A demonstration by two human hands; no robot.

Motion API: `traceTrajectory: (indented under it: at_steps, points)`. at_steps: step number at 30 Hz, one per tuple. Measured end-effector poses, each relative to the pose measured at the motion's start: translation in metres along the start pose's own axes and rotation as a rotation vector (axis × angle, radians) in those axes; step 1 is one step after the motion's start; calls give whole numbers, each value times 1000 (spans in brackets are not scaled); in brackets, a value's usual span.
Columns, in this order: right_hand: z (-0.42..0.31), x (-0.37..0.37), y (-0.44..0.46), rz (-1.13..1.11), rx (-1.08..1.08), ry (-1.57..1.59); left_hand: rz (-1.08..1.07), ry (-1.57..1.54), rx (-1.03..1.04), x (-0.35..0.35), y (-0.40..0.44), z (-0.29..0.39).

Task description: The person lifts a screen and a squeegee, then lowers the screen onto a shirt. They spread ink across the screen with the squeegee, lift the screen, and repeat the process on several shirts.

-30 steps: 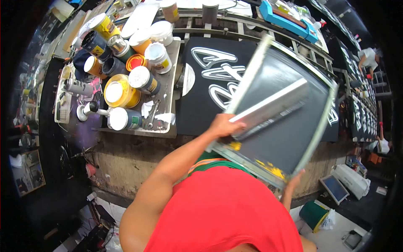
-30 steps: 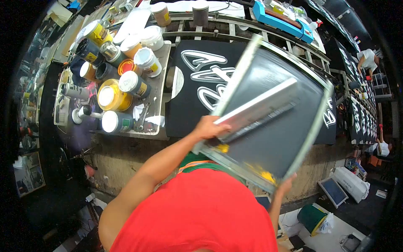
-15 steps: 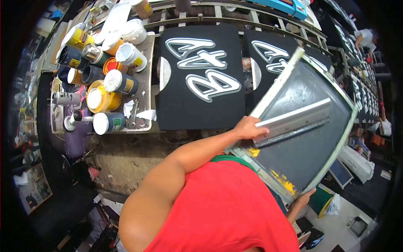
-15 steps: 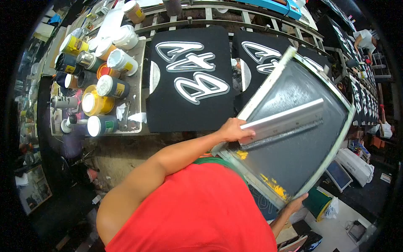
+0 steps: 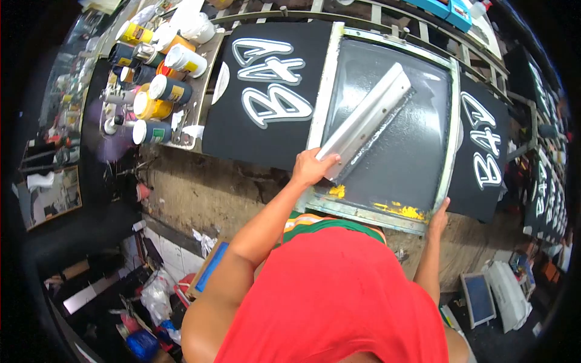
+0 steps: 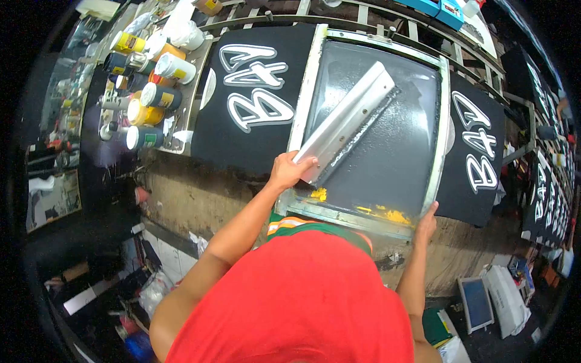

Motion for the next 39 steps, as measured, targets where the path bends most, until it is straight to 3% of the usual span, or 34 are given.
traceTrajectory:
  at_steps: [4, 6, 19, 21, 28, 31, 39]
  points:
    - [1, -4, 27, -50, -50, 26, 68, -59, -90, 20, -14, 18]
    - [1, -9, 30, -108, -38, 33, 94, 47, -62, 24, -13, 29]
    - [-19, -16, 29, -104, -33, 102, 107, 8, -10, 24, 0, 37]
    - [-22, -13, 30, -138, -88, 218, 144, 120, 77, 23, 6, 38]
    - [-32, -9, 27, -17, -252, 275, 121, 139, 77, 22, 19, 43]
    - [-30, -7, 36, 4, -385, 50, 109, 103, -5, 34, 28, 34]
    - [-25, -3, 59, -75, -224, -1, 100, 160, -73, 51, 48, 41]
Point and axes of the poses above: each hand's wrist, its own y-axis towards the middle knuckle, its own x-axis out of the palm, z = x × y, the point moved 3 cm from there along y, towards the middle knuckle, and after that the axes turned 3 degrees about y, right-handed, at the moved point
